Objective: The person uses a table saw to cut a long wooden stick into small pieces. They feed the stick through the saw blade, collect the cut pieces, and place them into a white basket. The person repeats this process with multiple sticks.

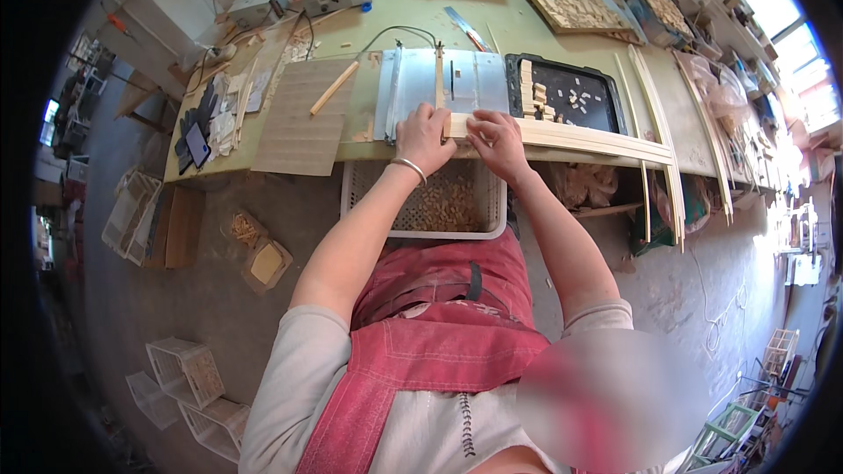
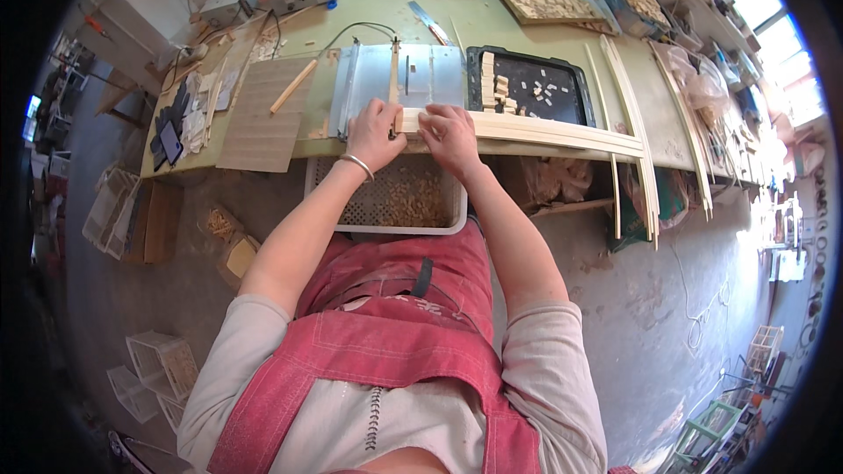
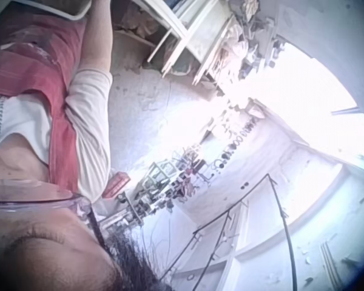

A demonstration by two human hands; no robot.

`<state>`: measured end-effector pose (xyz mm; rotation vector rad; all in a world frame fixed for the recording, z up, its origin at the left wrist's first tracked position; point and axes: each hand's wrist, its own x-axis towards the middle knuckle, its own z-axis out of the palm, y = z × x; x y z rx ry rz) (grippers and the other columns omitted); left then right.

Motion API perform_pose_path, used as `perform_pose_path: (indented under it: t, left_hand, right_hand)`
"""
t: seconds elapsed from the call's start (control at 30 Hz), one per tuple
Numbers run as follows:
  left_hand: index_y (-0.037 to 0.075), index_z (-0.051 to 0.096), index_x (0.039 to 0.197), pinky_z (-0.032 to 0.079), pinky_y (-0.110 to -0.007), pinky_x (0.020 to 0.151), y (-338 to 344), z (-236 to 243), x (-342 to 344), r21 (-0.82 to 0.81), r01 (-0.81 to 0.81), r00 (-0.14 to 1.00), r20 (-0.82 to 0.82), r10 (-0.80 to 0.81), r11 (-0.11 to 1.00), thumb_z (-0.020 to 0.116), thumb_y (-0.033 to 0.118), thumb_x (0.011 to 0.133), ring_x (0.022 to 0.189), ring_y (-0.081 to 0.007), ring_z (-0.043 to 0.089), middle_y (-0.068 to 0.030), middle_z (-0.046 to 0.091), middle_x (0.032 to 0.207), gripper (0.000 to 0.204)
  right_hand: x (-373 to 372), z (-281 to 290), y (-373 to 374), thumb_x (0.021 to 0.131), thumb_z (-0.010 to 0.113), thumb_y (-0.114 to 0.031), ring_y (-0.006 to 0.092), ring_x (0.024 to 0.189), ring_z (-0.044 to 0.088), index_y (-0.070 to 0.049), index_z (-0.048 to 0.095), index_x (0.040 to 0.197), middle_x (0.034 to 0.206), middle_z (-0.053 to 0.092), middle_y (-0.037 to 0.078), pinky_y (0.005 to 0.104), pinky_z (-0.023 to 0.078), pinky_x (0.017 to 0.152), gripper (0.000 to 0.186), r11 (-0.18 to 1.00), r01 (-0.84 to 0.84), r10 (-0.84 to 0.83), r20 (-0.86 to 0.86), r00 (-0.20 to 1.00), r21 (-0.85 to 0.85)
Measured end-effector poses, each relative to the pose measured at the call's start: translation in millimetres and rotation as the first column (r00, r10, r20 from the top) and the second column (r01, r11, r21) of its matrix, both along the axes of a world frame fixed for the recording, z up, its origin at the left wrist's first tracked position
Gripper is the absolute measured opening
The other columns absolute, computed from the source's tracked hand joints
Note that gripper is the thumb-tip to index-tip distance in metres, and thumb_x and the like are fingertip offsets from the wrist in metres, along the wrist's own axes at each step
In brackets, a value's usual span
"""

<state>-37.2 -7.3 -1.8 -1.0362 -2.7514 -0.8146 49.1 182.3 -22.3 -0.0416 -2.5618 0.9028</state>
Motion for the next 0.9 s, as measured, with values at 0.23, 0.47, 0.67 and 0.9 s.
perform_pose_path:
  t: [0.23, 0.47, 0.67, 0.9]
  left_hand:
    - [0.012, 0.065, 0.133, 0.039, -0.052, 0.11, 0.2, -6.4, 24.4, -0.076, 0.047, 0.946, -0.316, -0.069, 0.996, 0.074, 0.018, 0.089, 0.128, -0.0243, 0.055, -0.0044, 0.059, 0.143, 0.045]
    - [0.009, 0.07, 0.122, 0.029, -0.055, 0.121, 7.0, -12.3, 17.6, -0.124, 0.072, 0.914, -0.389, -0.116, 0.99, 0.066, 0.014, 0.095, 0.133, -0.0237, 0.059, -0.0057, 0.07, 0.133, 0.028]
    - [-0.003, 0.063, 0.135, 0.018, -0.057, 0.128, 8.0, 0.2, 27.0, -0.349, 0.082, 0.879, -0.416, -0.232, 0.934, 0.059, 0.013, 0.096, 0.144, -0.0249, 0.051, -0.0156, 0.064, 0.142, 0.042]
    - [-0.007, 0.059, 0.143, 0.01, -0.057, 0.131, 10.9, -2.4, 31.7, -0.547, 0.011, 0.841, -0.448, -0.304, 0.837, 0.05, 0.016, 0.1, 0.151, -0.0286, 0.044, -0.0184, 0.061, 0.147, 0.05]
  right_hand:
    - [-4.2, -9.5, 0.5, 0.091, 0.075, -0.022, 0.0319, 0.122, 0.06, -0.014, 0.08, 0.108, 0.128, 0.071, 0.008, 0.0451, 0.045, 0.108, 0.02, 0.999, 0.007, -0.004, -0.066, 0.998, 0.035]
    - [-3.2, -10.0, -1.0, 0.089, 0.075, -0.023, 0.031, 0.122, 0.06, -0.014, 0.079, 0.106, 0.127, 0.07, 0.007, 0.046, 0.046, 0.108, 0.02, 0.999, 0.029, -0.027, -0.057, 0.998, 0.03]
    - [-2.0, -7.8, -1.5, 0.088, 0.076, -0.023, 0.029, 0.123, 0.059, -0.014, 0.079, 0.106, 0.124, 0.069, 0.006, 0.0444, 0.042, 0.111, 0.02, 0.999, 0.038, -0.036, -0.072, 0.997, 0.017]
    - [0.6, -2.9, -5.6, 0.089, 0.078, -0.02, 0.0288, 0.126, 0.058, -0.013, 0.08, 0.111, 0.13, 0.069, 0.007, 0.0443, 0.042, 0.113, 0.023, 1.0, 0.02, -0.02, -0.03, 0.999, -0.004]
